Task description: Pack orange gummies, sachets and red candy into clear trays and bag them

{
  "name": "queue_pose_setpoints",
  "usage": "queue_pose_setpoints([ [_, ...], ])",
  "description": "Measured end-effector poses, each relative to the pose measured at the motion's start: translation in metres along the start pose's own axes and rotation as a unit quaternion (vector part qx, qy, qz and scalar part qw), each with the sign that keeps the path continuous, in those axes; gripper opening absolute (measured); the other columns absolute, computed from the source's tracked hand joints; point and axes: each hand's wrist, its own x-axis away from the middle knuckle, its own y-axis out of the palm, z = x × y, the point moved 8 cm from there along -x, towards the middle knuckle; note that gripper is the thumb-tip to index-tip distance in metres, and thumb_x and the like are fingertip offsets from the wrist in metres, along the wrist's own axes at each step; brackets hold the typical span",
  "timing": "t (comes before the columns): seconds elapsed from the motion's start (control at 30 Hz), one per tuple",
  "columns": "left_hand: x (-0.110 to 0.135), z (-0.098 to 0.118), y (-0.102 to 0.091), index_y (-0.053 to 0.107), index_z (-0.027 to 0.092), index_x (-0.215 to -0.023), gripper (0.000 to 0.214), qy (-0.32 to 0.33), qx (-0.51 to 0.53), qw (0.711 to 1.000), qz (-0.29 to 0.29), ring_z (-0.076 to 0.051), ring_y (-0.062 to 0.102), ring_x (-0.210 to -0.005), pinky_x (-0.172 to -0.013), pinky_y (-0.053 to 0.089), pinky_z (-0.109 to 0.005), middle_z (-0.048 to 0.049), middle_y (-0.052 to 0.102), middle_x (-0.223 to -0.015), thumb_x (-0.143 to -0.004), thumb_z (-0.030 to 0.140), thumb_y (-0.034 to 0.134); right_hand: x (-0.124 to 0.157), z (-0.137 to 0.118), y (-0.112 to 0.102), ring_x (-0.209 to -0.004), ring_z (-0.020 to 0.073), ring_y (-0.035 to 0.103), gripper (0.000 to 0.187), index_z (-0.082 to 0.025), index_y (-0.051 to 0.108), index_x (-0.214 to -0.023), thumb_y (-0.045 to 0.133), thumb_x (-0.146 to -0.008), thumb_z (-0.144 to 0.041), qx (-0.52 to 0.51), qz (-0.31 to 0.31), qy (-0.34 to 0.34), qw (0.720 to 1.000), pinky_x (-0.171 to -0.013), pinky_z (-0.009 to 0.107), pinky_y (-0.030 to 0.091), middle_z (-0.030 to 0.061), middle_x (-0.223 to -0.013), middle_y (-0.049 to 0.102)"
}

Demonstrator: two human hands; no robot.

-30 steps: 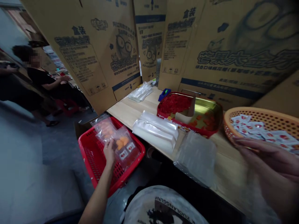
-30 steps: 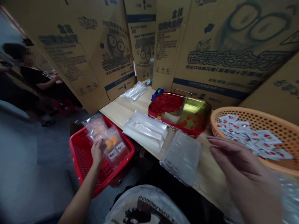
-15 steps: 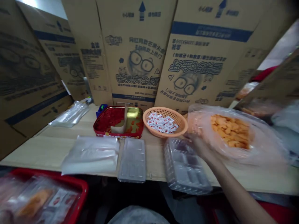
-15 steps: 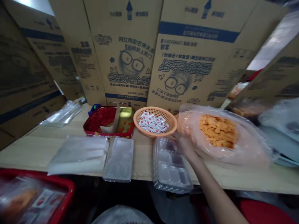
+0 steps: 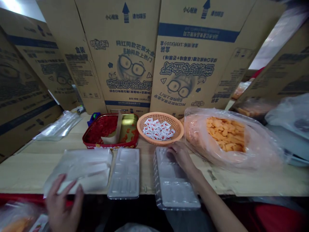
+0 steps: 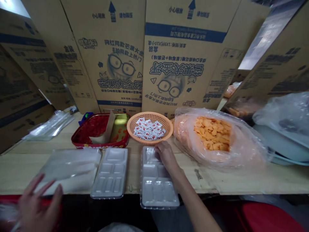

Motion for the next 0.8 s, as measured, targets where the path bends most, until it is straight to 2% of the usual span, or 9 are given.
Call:
queue_pose_setpoints([
  [0.1,0.014,0.035,0.055,0.060,0.024,-0.098,0.029,0.059,0.103,0.989,-0.091,-0.026,0.045,-0.119,-0.103,0.031,-0.048,-0.0071,0.053,-0.121,-0.073,0.009,0.058,0.000,-0.001,0.003,-0.075,0.0214,0.054,0.015,-0.016,0.062,-0.073,0.051,-0.082,-0.020,0.025,0.029,-0.019,0.999,-0.069,0.034,0.043,0.0079,-0.075,0.060],
  [0.23,0.025,0.076,0.120,0.065,0.024,-0.094,0.022,-0.054,0.244,0.936,-0.248,-0.023,0.047,-0.117,-0.100,0.035,-0.038,-0.0074,0.056,-0.118,-0.079,0.014,0.054,0.001,-0.001,-0.005,-0.079,0.0212,0.055,0.019,-0.017,0.063,-0.080,0.046,-0.086,-0.022,0.024,0.078,-0.027,0.996,-0.072,0.034,0.044,0.0084,-0.078,0.061],
  [0.33,0.030,0.096,0.162,0.064,0.021,-0.102,0.026,-0.207,0.331,0.858,-0.333,-0.023,0.052,-0.109,-0.094,0.040,-0.034,-0.0095,0.058,-0.115,-0.077,0.026,0.060,0.001,-0.006,-0.019,-0.083,0.0215,0.055,0.020,-0.016,0.062,-0.083,0.045,-0.088,-0.026,0.004,0.098,-0.027,0.995,-0.074,0.035,0.044,0.0090,-0.082,0.062],
  [0.43,0.037,0.121,0.196,0.054,0.018,-0.116,0.052,-0.337,0.433,0.742,-0.385,-0.024,0.056,-0.102,-0.087,0.044,-0.033,-0.0104,0.060,-0.108,-0.068,0.030,0.069,-0.002,-0.016,-0.038,-0.082,0.0205,0.055,0.019,-0.017,0.062,-0.085,0.047,-0.088,-0.028,-0.026,0.111,-0.025,0.993,-0.074,0.034,0.044,0.0081,-0.082,0.062],
  [0.53,0.050,0.155,0.219,0.040,0.018,-0.127,0.072,-0.415,0.507,0.610,-0.445,-0.025,0.062,-0.088,-0.078,0.048,-0.038,-0.0101,0.062,-0.101,-0.063,0.028,0.073,-0.006,-0.031,-0.055,-0.080,0.0196,0.056,0.017,-0.018,0.063,-0.084,0.050,-0.086,-0.029,-0.037,0.107,-0.029,0.993,-0.072,0.033,0.044,0.0065,-0.080,0.062],
  [0.6,0.057,0.173,0.226,0.039,0.017,-0.125,0.071,-0.452,0.527,0.543,-0.472,-0.025,0.065,-0.080,-0.074,0.049,-0.040,-0.0106,0.064,-0.098,-0.063,0.023,0.073,-0.010,-0.032,-0.065,-0.083,0.0195,0.057,0.016,-0.019,0.063,-0.087,0.052,-0.085,-0.030,-0.028,0.098,-0.023,0.994,-0.074,0.033,0.044,0.0058,-0.084,0.064],
  [0.7,0.059,0.180,0.229,0.042,0.016,-0.119,0.063,-0.487,0.528,0.511,-0.472,-0.026,0.066,-0.079,-0.075,0.050,-0.041,-0.0114,0.066,-0.097,-0.063,0.015,0.071,-0.014,0.001,-0.095,-0.089,0.0190,0.056,0.022,-0.018,0.062,-0.094,0.046,-0.088,-0.030,0.005,0.133,0.035,0.990,-0.078,0.032,0.044,0.0072,-0.092,0.063],
  [0.77,0.058,0.175,0.230,0.042,0.016,-0.119,0.062,-0.505,0.516,0.511,-0.466,-0.025,0.066,-0.082,-0.075,0.050,-0.040,-0.0122,0.066,-0.100,-0.064,0.012,0.069,-0.014,0.049,-0.118,-0.090,0.0196,0.055,0.029,-0.014,0.062,-0.096,0.035,-0.090,-0.024,0.080,0.129,0.127,0.980,-0.078,0.031,0.043,0.0108,-0.094,0.062],
  [0.8,0.057,0.172,0.230,0.041,0.016,-0.120,0.062,-0.512,0.509,0.511,-0.466,-0.026,0.066,-0.083,-0.076,0.050,-0.040,-0.0129,0.066,-0.102,-0.065,0.011,0.068,-0.011,0.080,-0.127,-0.093,0.0194,0.055,0.032,-0.012,0.062,-0.099,0.032,-0.091,-0.021,0.165,0.089,0.203,0.961,-0.079,0.030,0.041,0.0124,-0.098,0.062],
])
